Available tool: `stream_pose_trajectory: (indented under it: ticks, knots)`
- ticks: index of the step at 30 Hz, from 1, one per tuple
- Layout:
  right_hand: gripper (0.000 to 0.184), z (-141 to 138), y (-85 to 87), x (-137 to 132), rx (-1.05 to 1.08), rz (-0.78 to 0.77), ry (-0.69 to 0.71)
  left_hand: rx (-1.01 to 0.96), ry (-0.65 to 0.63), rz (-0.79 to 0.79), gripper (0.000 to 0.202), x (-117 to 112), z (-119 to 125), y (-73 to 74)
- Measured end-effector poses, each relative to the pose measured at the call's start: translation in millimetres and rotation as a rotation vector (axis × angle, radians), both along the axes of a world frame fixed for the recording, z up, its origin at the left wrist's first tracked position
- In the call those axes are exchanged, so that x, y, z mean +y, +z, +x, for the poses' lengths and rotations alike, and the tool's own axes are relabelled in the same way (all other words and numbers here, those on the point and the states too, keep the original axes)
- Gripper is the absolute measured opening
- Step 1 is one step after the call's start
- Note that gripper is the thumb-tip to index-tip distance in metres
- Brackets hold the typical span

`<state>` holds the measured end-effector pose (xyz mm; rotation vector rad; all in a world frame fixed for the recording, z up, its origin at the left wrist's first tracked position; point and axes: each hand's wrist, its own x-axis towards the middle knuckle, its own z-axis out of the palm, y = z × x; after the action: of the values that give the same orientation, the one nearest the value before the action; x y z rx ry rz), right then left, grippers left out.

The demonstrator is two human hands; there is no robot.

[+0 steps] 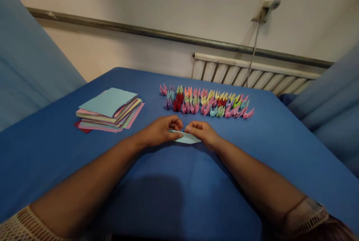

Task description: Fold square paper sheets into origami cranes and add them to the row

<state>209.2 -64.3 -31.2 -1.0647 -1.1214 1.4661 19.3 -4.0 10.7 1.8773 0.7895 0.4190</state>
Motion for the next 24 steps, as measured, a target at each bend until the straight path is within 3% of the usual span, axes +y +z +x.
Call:
stream_pose_trajectory:
  ticks: [3, 6, 9, 12, 15, 18, 24]
  knots:
    - [0.034, -9.3, -1.4, -3.2, -0.125, 0.121, -0.036, -0.013, 0.024, 0.041, 0.033, -4.1, 2.1, -3.3]
    - [0.031, -16.6, -4.8, -4.1, -0.046, 0.142, -0.222, -0.153, 0.211, -0.008, 0.051, -6.2, 6.9, -4.6]
    - [0.031, -21.8, -8.3, -4.3, 0.104, 0.109, -0.392, -0.387, 0.403, -0.220, 0.056, -11.4, 14.5, -8.1]
    - [0.031, -25.1, -10.8, -4.9, 0.183, 0.096, -0.462, -0.448, 0.383, -0.474, 0.044, -19.3, 21.3, -14.6]
    - [0.030, -25.7, -12.2, -5.1, 0.167, 0.113, -0.439, -0.479, 0.399, -0.517, 0.035, -23.0, 23.9, -18.9]
    - [0.031, -23.9, -12.1, -4.0, 0.101, 0.123, -0.327, -0.498, 0.432, -0.417, 0.027, -19.6, 22.5, -18.7]
    - [0.033, -17.5, -6.8, -2.4, 0.086, 0.106, -0.252, -0.400, 0.306, -0.361, 0.026, -14.4, 18.9, -15.9]
